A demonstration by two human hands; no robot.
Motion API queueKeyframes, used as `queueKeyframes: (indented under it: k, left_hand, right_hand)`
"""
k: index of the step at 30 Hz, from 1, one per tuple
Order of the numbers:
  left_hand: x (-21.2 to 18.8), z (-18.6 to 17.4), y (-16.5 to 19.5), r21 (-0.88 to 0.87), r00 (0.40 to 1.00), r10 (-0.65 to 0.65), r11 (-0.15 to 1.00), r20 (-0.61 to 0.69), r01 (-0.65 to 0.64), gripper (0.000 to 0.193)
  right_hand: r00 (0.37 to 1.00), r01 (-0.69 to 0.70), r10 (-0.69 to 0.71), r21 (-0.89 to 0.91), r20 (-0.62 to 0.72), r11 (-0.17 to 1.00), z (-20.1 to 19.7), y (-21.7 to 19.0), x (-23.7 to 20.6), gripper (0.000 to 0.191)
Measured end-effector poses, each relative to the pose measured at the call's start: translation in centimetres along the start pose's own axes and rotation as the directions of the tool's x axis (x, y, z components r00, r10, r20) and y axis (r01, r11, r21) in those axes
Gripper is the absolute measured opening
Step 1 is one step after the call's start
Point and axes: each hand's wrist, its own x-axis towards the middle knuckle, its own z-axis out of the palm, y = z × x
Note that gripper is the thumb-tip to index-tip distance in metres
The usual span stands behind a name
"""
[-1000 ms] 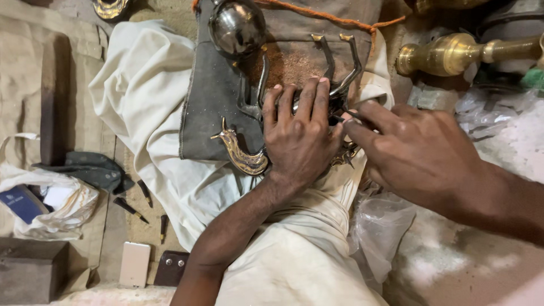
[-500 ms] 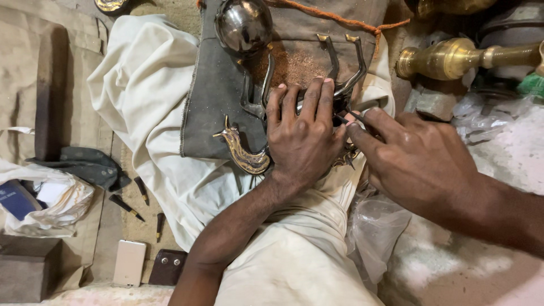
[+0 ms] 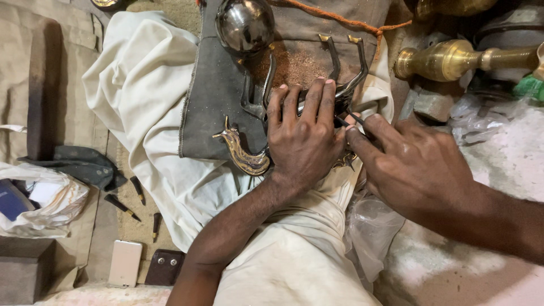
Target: The person sits on the floor with a metal horse figurine held on a lap cushion. They use a small chisel to carve and refine details on the figurine, tapping it, then rub the figurine's surface with a wooden block to smooth and polish it.
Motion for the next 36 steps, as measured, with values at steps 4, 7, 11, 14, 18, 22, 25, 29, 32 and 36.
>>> queueKeyframes:
  k: [4, 7, 11, 14, 18, 22, 25, 29, 32, 36]
  left_hand:
    - [0.0, 0.1, 0.0, 0.007, 1.000, -0.001, 1.000, -0.021, 0.001, 0.061]
    - [0.1, 0.3, 0.0, 0.001, 1.000, -0.009, 1.000, -0.020, 0.009, 0.061]
    - [0.1, 0.1, -0.1, -0.001, 1.000, 0.000, 1.000, -0.009, 0.000, 0.065]
    - [0.1, -0.1, -0.2, 0.035, 1.000, 0.006, 0.999, 0.013, -0.006, 0.065]
    - [0.2, -0.1, -0.2, 0.035, 1.000, 0.001, 0.999, 0.006, -0.001, 0.065]
    - [0.3, 0.0, 0.0, 0.036, 1.000, 0.003, 0.999, -0.029, -0.002, 0.063]
    - [0.3, 0.0, 0.0, 0.033, 0.999, -0.004, 0.999, -0.035, 0.005, 0.060]
    - [0.4, -0.1, 0.0, 0.038, 0.999, 0.010, 0.999, -0.042, -0.008, 0.061]
    - [0.5, -0.2, -0.1, 0.038, 0.999, 0.008, 0.999, -0.040, -0.006, 0.060]
    - [0.6, -0.2, -0.3, 0.034, 0.999, 0.016, 0.999, -0.045, -0.014, 0.058]
  right_hand:
    - [0.996, -0.025, 0.028, -0.049, 0.082, 0.999, 0.5, 0.0, 0.2, 0.054]
    - [0.989, -0.017, 0.022, -0.035, 0.144, 0.999, 1.2, 0.1, 0.1, 0.055]
    - [0.963, 0.169, -0.196, -0.151, -0.184, 0.974, 2.3, 0.4, -0.7, 0.057]
    - [0.921, 0.192, -0.266, -0.262, -0.286, 0.946, 2.6, 0.7, -0.9, 0.054]
    - [0.993, 0.094, -0.095, -0.015, -0.066, 0.995, 2.2, 0.7, -0.4, 0.053]
    - [0.980, -0.172, 0.191, 0.254, -0.052, 0.952, 1.0, 1.3, 0.2, 0.046]
    - [0.948, -0.235, 0.317, 0.600, -0.033, 0.765, -0.1, 2.7, 0.4, 0.036]
    - [0.924, -0.205, 0.378, 0.762, -0.056, 0.614, -1.1, 3.7, 1.0, 0.028]
    - [0.916, -0.282, 0.400, 0.765, 0.035, 0.579, -2.0, 3.9, 1.6, 0.028]
    - [0.940, -0.243, 0.342, 0.697, -0.003, 0.675, -3.3, 3.7, 2.3, 0.027]
